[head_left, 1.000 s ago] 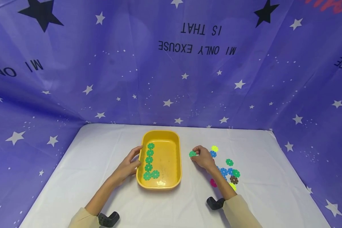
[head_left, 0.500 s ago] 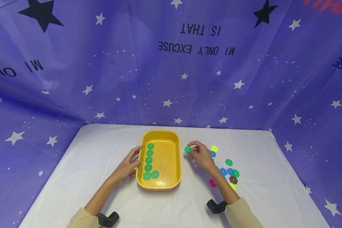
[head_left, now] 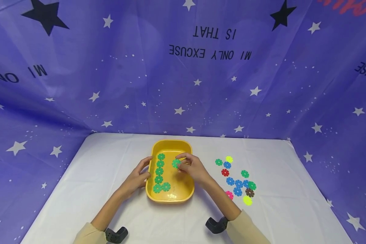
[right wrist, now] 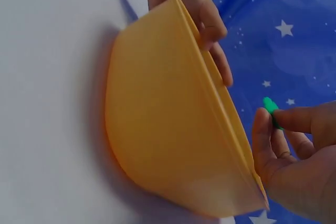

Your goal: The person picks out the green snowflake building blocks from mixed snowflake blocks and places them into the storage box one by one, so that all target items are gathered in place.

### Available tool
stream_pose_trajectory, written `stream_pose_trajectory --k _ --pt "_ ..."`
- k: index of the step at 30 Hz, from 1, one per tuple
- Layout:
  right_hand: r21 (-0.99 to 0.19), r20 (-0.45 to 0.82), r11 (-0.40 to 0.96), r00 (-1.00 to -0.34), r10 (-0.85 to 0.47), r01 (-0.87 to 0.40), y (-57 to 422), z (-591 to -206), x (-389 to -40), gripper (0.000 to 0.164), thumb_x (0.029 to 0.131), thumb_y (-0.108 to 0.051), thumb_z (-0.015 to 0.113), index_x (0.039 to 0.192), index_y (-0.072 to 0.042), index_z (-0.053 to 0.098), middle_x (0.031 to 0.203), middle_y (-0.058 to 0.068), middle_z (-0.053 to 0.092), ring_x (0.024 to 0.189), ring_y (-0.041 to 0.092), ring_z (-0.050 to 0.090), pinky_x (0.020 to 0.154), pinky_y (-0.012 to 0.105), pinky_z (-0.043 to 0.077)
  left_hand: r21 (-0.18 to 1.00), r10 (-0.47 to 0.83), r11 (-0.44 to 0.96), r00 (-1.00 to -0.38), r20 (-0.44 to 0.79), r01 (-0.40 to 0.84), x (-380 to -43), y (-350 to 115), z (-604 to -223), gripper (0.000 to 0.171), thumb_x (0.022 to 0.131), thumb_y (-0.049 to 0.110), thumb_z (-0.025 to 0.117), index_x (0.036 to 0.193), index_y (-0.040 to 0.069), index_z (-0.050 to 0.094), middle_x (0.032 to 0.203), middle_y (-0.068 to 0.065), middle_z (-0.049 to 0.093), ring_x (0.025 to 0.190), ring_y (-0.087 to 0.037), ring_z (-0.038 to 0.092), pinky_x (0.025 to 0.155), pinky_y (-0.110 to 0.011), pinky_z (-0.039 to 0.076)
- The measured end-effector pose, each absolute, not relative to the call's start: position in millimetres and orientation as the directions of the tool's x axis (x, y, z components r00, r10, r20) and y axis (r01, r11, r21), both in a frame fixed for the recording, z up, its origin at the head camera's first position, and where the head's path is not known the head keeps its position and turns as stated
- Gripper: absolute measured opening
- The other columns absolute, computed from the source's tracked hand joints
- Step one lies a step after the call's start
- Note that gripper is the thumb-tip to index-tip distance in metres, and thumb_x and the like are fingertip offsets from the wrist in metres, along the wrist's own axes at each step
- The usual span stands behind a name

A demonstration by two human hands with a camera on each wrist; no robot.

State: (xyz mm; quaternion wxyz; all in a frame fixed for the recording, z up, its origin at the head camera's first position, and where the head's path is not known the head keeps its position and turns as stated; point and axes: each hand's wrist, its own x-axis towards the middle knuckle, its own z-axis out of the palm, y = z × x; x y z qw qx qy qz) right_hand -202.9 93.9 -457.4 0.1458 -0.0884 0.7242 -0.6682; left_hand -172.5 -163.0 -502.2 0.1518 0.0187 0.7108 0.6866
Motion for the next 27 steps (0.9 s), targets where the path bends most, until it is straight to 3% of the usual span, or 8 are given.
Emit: stream_pose_trajectory --k 9,16,22,27 --pt "-0.979 -0.162 0.171 -0.928 -0.334 0.109 70.9 -462.0 -205.3 0.030 0.089 0.009 0.056 0.119 0.008 0.063 0.085 0.012 0.057 0.072 0.027 0.064 0.080 0.046 0.059 0.982 0.237 0.067 -0.954 -0.185 -0.174 -172.8 -164.1 -503.1 0.072 0.090 0.002 0.053 0.155 0.022 0.030 0.163 -0.016 0.016 0.133 -0.045 0.041 0.091 -0.048 0.054" --pt "-0.942 -0.243 0.304 -0.916 -0.319 0.144 57.4 -468.7 -207.2 0.028 0.088 0.013 0.056 0.113 0.005 0.065 0.078 0.009 0.057 0.066 0.022 0.061 0.064 0.033 0.058 0.982 0.240 0.060 -0.953 -0.188 -0.178 -173.3 -163.9 -503.5 0.071 0.090 0.002 0.053 0.155 0.021 0.030 0.163 -0.017 0.015 0.134 -0.046 0.041 0.091 -0.048 0.055" --pt "-0.875 -0.235 0.478 -0.929 -0.285 0.075 50.2 -476.9 -208.7 0.026 0.085 0.009 0.057 0.107 0.000 0.069 0.074 0.006 0.061 0.062 0.020 0.060 0.054 0.024 0.048 0.982 0.237 0.058 -0.953 -0.189 -0.181 -173.4 -163.5 -503.2 0.072 0.090 0.002 0.053 0.155 0.022 0.031 0.163 -0.016 0.015 0.134 -0.045 0.040 0.091 -0.048 0.055" --pt "-0.831 -0.205 0.556 -0.930 -0.304 0.002 47.6 -484.4 -208.9 0.026 0.082 0.011 0.056 0.102 0.000 0.070 0.073 0.003 0.055 0.059 0.014 0.051 0.050 0.021 0.041 0.982 0.242 0.052 -0.952 -0.188 -0.181 -173.1 -163.1 -503.4 0.072 0.090 0.000 0.052 0.155 0.022 0.030 0.163 -0.016 0.015 0.134 -0.045 0.040 0.091 -0.049 0.054"
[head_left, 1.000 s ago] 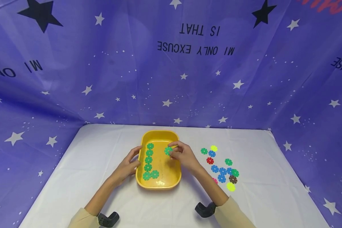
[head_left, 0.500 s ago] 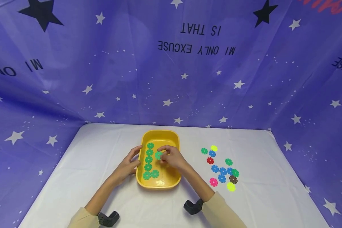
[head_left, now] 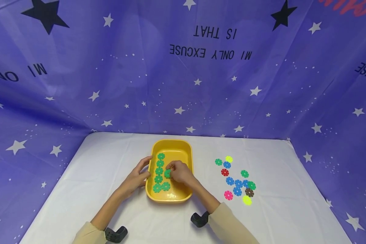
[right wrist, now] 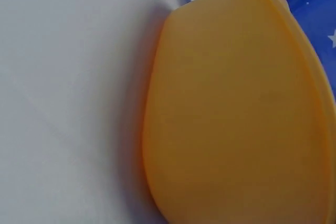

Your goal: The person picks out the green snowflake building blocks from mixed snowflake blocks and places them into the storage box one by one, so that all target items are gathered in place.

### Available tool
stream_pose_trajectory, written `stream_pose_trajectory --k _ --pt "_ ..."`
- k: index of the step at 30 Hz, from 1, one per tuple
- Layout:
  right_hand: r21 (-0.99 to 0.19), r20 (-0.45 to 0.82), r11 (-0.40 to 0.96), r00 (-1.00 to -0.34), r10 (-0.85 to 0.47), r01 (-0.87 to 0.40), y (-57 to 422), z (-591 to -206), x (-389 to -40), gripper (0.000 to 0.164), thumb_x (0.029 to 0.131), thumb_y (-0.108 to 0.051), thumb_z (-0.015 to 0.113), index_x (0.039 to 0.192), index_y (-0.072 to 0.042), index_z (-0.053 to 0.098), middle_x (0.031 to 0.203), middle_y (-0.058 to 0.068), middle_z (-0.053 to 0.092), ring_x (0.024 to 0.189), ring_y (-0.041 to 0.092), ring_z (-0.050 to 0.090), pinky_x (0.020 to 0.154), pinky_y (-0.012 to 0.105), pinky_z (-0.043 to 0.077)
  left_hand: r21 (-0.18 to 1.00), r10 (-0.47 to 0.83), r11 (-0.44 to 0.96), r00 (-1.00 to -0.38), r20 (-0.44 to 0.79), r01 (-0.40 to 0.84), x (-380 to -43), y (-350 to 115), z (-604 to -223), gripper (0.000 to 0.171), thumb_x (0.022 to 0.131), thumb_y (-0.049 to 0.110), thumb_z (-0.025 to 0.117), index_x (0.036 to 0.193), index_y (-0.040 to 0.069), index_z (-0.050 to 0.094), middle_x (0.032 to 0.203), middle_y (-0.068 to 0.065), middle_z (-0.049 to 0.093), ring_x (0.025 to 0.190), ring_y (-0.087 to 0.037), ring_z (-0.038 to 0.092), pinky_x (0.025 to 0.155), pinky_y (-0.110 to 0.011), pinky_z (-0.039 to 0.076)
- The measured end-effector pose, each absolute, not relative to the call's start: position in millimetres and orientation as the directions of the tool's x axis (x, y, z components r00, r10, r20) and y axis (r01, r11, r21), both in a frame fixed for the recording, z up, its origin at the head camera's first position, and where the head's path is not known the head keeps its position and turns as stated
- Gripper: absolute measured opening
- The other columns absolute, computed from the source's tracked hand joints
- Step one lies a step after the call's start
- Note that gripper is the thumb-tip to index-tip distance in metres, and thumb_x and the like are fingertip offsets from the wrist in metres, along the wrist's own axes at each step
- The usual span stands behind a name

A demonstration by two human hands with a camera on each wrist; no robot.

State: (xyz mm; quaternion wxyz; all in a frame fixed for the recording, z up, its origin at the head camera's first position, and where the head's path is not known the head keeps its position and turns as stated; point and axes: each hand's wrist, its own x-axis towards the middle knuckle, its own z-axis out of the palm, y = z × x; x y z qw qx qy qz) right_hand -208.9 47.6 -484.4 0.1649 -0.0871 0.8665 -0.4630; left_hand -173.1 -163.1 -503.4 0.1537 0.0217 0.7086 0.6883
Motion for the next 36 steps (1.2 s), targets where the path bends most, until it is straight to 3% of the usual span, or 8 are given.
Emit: stream_pose_trajectory --k 6,14,36 --pt "-0.819 -0.196 0.573 -0.929 -0.315 -0.022 45.4 -487.4 -209.3 0.024 0.080 0.012 0.058 0.096 0.000 0.071 0.070 0.001 0.052 0.057 0.012 0.050 0.049 0.021 0.040 0.981 0.239 0.062 -0.951 -0.195 -0.185 -173.1 -163.1 -503.1 0.072 0.090 0.001 0.052 0.155 0.021 0.029 0.163 -0.016 0.015 0.134 -0.045 0.041 0.091 -0.048 0.054" --pt "-0.777 -0.184 0.628 -0.933 -0.309 -0.055 46.0 -484.9 -209.0 0.027 0.076 0.010 0.060 0.095 -0.004 0.074 0.072 0.003 0.058 0.061 0.013 0.050 0.053 0.021 0.041 0.981 0.240 0.073 -0.952 -0.191 -0.178 -173.4 -163.2 -503.2 0.071 0.090 0.002 0.052 0.155 0.021 0.030 0.162 -0.016 0.016 0.133 -0.045 0.042 0.091 -0.048 0.054" --pt "-0.753 -0.191 0.655 -0.930 -0.315 -0.067 46.1 -486.0 -208.7 0.020 0.081 0.005 0.065 0.095 -0.006 0.074 0.072 0.000 0.057 0.063 0.013 0.050 0.051 0.022 0.040 0.982 0.248 0.056 -0.950 -0.188 -0.180 -173.3 -162.7 -502.4 0.072 0.090 0.001 0.052 0.155 0.020 0.029 0.162 -0.017 0.015 0.135 -0.045 0.039 0.092 -0.049 0.054"
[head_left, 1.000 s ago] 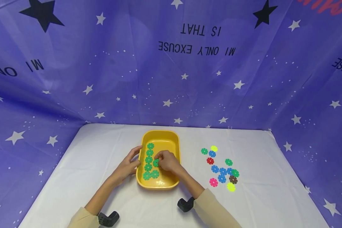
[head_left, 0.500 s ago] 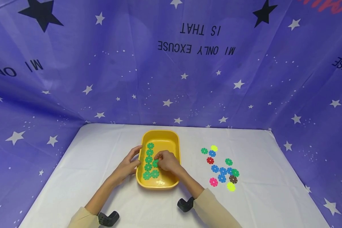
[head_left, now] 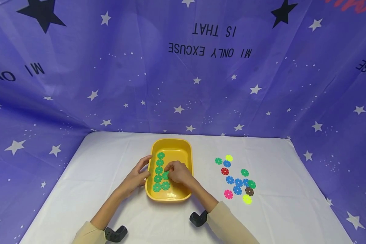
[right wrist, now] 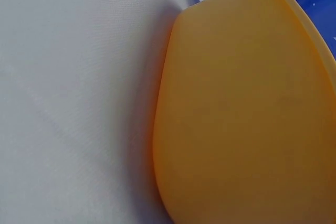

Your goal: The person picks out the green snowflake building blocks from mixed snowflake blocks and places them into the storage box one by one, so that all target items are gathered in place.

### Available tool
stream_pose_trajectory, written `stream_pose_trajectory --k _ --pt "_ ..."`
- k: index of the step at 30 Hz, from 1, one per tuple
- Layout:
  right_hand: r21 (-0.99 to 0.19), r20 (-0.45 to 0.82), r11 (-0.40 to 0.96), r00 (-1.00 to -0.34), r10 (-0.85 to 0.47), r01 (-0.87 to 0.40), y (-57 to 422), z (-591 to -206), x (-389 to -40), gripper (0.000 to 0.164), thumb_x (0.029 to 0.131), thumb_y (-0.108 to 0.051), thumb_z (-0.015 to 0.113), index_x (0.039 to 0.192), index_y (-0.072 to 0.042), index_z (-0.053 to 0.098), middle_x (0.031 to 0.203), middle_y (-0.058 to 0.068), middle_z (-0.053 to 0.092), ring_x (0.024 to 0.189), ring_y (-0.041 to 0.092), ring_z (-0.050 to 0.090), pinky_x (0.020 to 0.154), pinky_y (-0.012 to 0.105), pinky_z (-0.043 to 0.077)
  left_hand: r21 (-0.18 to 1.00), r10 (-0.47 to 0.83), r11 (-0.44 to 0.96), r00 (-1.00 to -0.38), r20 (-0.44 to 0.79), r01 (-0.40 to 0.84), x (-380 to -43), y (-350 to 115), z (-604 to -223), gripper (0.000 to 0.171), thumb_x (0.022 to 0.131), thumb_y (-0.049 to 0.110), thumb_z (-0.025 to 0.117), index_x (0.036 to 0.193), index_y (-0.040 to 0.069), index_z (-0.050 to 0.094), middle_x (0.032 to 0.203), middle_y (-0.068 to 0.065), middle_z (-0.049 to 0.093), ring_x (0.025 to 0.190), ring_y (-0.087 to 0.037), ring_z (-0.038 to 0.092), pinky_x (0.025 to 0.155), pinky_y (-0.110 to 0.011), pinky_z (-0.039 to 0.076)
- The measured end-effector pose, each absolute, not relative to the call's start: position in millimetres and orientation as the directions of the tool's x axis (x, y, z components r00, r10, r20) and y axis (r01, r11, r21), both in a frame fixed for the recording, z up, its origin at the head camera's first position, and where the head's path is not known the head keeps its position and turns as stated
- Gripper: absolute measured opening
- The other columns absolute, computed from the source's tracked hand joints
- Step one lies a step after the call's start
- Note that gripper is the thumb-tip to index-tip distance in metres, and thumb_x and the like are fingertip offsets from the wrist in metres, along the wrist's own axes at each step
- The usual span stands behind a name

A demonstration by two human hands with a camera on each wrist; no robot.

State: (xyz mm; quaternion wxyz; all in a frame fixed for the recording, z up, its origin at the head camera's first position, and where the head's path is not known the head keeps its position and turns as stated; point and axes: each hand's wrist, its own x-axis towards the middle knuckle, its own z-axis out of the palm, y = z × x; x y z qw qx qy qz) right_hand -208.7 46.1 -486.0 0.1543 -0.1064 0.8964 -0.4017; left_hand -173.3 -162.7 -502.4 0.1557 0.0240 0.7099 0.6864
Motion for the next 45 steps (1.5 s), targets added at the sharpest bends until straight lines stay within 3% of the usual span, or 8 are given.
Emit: stream_pose_trajectory --k 9,18,27,31,35,38,41,45 --pt "-0.746 -0.166 0.660 -0.934 -0.316 -0.090 46.2 -484.1 -208.8 0.017 0.083 0.003 0.066 0.094 -0.007 0.074 0.072 -0.002 0.057 0.065 0.012 0.050 0.054 0.022 0.040 0.984 0.252 0.058 -0.951 -0.177 -0.167 -174.0 -163.3 -502.8 0.072 0.090 0.002 0.052 0.155 0.021 0.029 0.162 -0.016 0.015 0.135 -0.045 0.039 0.091 -0.049 0.054" --pt "-0.835 -0.011 0.505 -0.912 -0.411 -0.218 60.5 -466.4 -206.7 0.016 0.089 -0.005 0.065 0.103 -0.003 0.073 0.081 -0.001 0.064 0.069 0.012 0.058 0.061 0.023 0.050 0.982 0.241 0.065 -0.952 -0.187 -0.177 -173.7 -163.1 -503.8 0.072 0.090 0.002 0.052 0.155 0.022 0.030 0.163 -0.016 0.015 0.134 -0.045 0.040 0.092 -0.049 0.053" --pt "-0.918 0.091 0.353 -0.961 -0.262 -0.184 114.7 -448.6 -216.7 0.011 0.092 -0.001 0.066 0.102 -0.001 0.071 0.090 0.009 0.070 0.075 0.019 0.064 0.067 0.027 0.057 0.983 0.238 0.070 -0.954 -0.183 -0.171 -173.7 -163.3 -504.1 0.072 0.089 0.002 0.053 0.154 0.023 0.031 0.162 -0.016 0.017 0.135 -0.045 0.039 0.093 -0.050 0.053" --pt "-0.952 0.068 0.285 -0.985 -0.159 -0.111 148.8 -455.7 -227.3 0.017 0.090 0.002 0.064 0.106 0.006 0.069 0.091 0.012 0.069 0.083 0.032 0.066 0.072 0.031 0.059 0.983 0.243 0.068 -0.953 -0.182 -0.170 -173.7 -163.3 -504.1 0.072 0.089 0.001 0.053 0.154 0.022 0.031 0.162 -0.016 0.017 0.134 -0.045 0.039 0.092 -0.050 0.054" --pt "-0.966 0.017 0.254 -0.997 -0.077 -0.036 182.1 -468.7 -236.2 0.022 0.092 -0.001 0.064 0.112 0.008 0.067 0.098 0.015 0.067 0.091 0.031 0.066 0.080 0.038 0.059 0.983 0.244 0.067 -0.953 -0.182 -0.171 -173.3 -163.1 -503.5 0.072 0.089 0.001 0.052 0.155 0.021 0.031 0.162 -0.016 0.017 0.134 -0.045 0.040 0.091 -0.049 0.054" --pt "-0.960 -0.018 0.279 -0.999 -0.043 0.005 203.8 -479.4 -241.3 0.027 0.093 -0.003 0.065 0.117 0.008 0.065 0.107 0.019 0.066 0.095 0.026 0.065 0.083 0.041 0.059 0.983 0.241 0.065 -0.954 -0.181 -0.170 -173.2 -162.7 -502.8 0.072 0.089 0.001 0.052 0.155 0.021 0.031 0.162 -0.016 0.018 0.133 -0.045 0.041 0.091 -0.049 0.054" --pt "-0.950 -0.060 0.309 -0.998 -0.018 0.052 220.6 -490.4 -245.3 0.032 0.093 -0.004 0.065 0.123 0.007 0.063 0.117 0.023 0.063 0.099 0.031 0.064 0.083 0.040 0.058 0.983 0.237 0.065 -0.955 -0.181 -0.170 -173.2 -162.3 -502.4 0.072 0.088 0.000 0.052 0.155 0.021 0.031 0.162 -0.016 0.018 0.134 -0.044 0.040 0.091 -0.049 0.054" --pt "-0.905 -0.121 0.407 -0.992 0.027 0.121 234.6 -502.9 -247.5 0.035 0.093 -0.008 0.066 0.127 0.000 0.063 0.127 0.020 0.060 0.110 0.033 0.059 0.090 0.038 0.055 0.982 0.232 0.068 -0.955 -0.185 -0.173 -172.9 -162.4 -502.7 0.072 0.089 0.000 0.052 0.155 0.020 0.031 0.162 -0.016 0.018 0.134 -0.045 0.040 0.092 -0.048 0.054"
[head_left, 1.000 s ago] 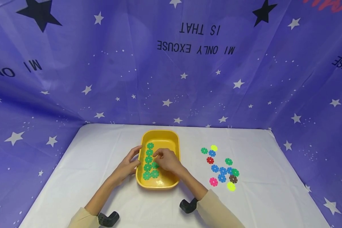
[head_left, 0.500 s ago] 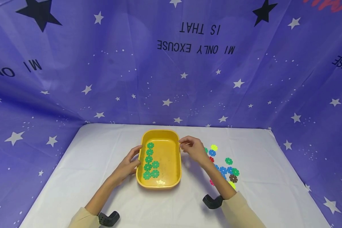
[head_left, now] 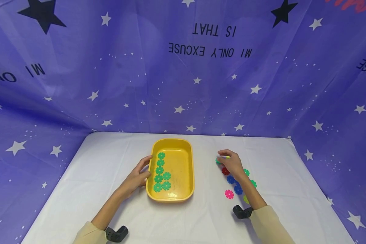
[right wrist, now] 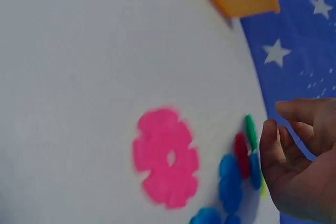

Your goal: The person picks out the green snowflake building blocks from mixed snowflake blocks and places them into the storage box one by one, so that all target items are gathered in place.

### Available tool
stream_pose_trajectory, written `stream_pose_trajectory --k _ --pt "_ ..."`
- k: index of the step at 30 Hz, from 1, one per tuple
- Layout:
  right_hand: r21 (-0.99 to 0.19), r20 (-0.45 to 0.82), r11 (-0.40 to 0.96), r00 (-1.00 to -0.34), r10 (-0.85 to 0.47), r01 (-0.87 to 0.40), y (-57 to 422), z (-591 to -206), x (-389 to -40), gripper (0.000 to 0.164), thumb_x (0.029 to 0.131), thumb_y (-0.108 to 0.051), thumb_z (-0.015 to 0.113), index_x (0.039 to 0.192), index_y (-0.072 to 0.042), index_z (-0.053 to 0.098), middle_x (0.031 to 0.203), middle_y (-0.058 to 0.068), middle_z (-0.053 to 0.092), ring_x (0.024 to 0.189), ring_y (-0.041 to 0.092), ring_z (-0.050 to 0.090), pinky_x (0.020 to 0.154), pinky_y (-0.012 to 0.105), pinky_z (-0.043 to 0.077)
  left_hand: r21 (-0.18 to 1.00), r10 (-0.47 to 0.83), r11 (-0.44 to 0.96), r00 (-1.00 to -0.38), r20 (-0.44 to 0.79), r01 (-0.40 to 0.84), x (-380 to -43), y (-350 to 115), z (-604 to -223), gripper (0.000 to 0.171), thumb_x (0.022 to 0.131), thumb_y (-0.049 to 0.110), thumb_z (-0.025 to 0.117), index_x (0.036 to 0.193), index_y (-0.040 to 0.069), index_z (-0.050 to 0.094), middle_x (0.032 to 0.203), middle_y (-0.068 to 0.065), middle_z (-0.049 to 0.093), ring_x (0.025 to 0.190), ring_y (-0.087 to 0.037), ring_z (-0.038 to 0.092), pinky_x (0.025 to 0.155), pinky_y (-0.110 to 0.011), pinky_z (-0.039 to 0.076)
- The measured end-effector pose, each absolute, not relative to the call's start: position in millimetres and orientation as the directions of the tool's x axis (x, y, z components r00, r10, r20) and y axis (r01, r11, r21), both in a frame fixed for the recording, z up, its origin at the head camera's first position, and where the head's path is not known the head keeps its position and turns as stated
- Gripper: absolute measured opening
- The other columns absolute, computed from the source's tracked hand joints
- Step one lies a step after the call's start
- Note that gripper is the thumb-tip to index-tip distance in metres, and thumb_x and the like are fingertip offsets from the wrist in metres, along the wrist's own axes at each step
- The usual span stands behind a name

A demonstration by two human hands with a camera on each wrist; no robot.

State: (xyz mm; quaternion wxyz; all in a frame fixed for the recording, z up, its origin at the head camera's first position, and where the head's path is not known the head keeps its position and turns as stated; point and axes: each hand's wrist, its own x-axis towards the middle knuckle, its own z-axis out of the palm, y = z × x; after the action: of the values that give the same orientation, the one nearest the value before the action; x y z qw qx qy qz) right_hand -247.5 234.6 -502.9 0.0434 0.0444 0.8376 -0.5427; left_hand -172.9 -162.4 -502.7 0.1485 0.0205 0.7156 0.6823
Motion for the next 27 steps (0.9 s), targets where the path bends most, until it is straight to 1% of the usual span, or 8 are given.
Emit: stream_pose_trajectory --k 4,6,8,10,15,19,22,27 --pt "-0.861 -0.144 0.487 -0.988 0.053 0.151 239.7 -510.3 -247.2 0.036 0.093 -0.009 0.067 0.128 -0.004 0.064 0.130 0.017 0.060 0.119 0.033 0.052 0.101 0.045 0.046 0.982 0.234 0.064 -0.954 -0.188 -0.178 -172.5 -162.2 -503.3 0.073 0.089 -0.001 0.052 0.155 0.020 0.030 0.162 -0.016 0.017 0.134 -0.045 0.040 0.092 -0.048 0.054" --pt "-0.853 -0.144 0.499 -0.988 0.052 0.151 240.7 -512.4 -247.5 0.036 0.092 -0.009 0.068 0.128 -0.003 0.064 0.130 0.018 0.060 0.119 0.034 0.052 0.103 0.048 0.045 0.982 0.235 0.060 -0.954 -0.187 -0.178 -172.5 -162.2 -503.4 0.073 0.088 -0.001 0.051 0.155 0.020 0.030 0.162 -0.016 0.017 0.134 -0.044 0.040 0.092 -0.048 0.054" --pt "-0.848 -0.139 0.510 -0.989 0.050 0.145 241.1 -513.6 -248.0 0.037 0.092 -0.009 0.069 0.128 -0.003 0.064 0.129 0.017 0.061 0.117 0.034 0.054 0.101 0.049 0.046 0.983 0.236 0.057 -0.954 -0.185 -0.176 -172.4 -162.2 -503.3 0.073 0.089 -0.001 0.051 0.155 0.020 0.031 0.162 -0.016 0.017 0.134 -0.044 0.040 0.092 -0.048 0.054" --pt "-0.838 -0.136 0.526 -0.989 0.054 0.144 241.1 -514.3 -249.2 0.038 0.090 -0.009 0.070 0.127 -0.003 0.065 0.128 0.017 0.062 0.114 0.033 0.055 0.098 0.047 0.048 0.983 0.235 0.056 -0.955 -0.183 -0.174 -172.4 -162.3 -503.2 0.072 0.089 -0.001 0.051 0.155 0.020 0.031 0.162 -0.016 0.017 0.133 -0.044 0.041 0.092 -0.048 0.054" --pt "-0.802 -0.134 0.581 -0.990 0.050 0.137 239.4 -515.1 -251.0 0.037 0.087 -0.008 0.073 0.123 -0.003 0.067 0.120 0.016 0.062 0.103 0.030 0.057 0.086 0.040 0.052 0.983 0.236 0.062 -0.954 -0.182 -0.173 -172.3 -162.6 -503.1 0.072 0.089 -0.001 0.052 0.155 0.020 0.030 0.162 -0.016 0.016 0.133 -0.044 0.041 0.090 -0.047 0.055" --pt "-0.782 -0.141 0.608 -0.989 0.041 0.137 238.0 -514.2 -251.6 0.034 0.087 -0.008 0.072 0.120 -0.002 0.068 0.117 0.016 0.062 0.092 0.028 0.059 0.075 0.035 0.054 0.983 0.236 0.063 -0.954 -0.183 -0.173 -172.1 -162.8 -502.9 0.072 0.089 -0.001 0.052 0.155 0.019 0.030 0.162 -0.016 0.017 0.134 -0.044 0.040 0.091 -0.047 0.055" --pt "-0.774 -0.142 0.619 -0.989 0.036 0.134 237.2 -513.0 -251.6 0.033 0.088 -0.008 0.071 0.120 -0.001 0.068 0.116 0.017 0.062 0.092 0.027 0.059 0.075 0.035 0.054 0.983 0.235 0.064 -0.954 -0.184 -0.173 -171.9 -162.8 -502.5 0.072 0.089 -0.001 0.052 0.155 0.019 0.031 0.162 -0.016 0.017 0.134 -0.044 0.040 0.091 -0.048 0.054" --pt "-0.766 -0.137 0.631 -0.990 0.032 0.126 235.8 -511.9 -252.3 0.035 0.087 -0.006 0.070 0.121 0.001 0.066 0.114 0.017 0.062 0.099 0.030 0.058 0.082 0.039 0.054 0.983 0.234 0.065 -0.955 -0.182 -0.172 -172.1 -162.7 -501.9 0.073 0.088 0.000 0.052 0.155 0.020 0.031 0.162 -0.016 0.017 0.133 -0.044 0.041 0.091 -0.048 0.054"
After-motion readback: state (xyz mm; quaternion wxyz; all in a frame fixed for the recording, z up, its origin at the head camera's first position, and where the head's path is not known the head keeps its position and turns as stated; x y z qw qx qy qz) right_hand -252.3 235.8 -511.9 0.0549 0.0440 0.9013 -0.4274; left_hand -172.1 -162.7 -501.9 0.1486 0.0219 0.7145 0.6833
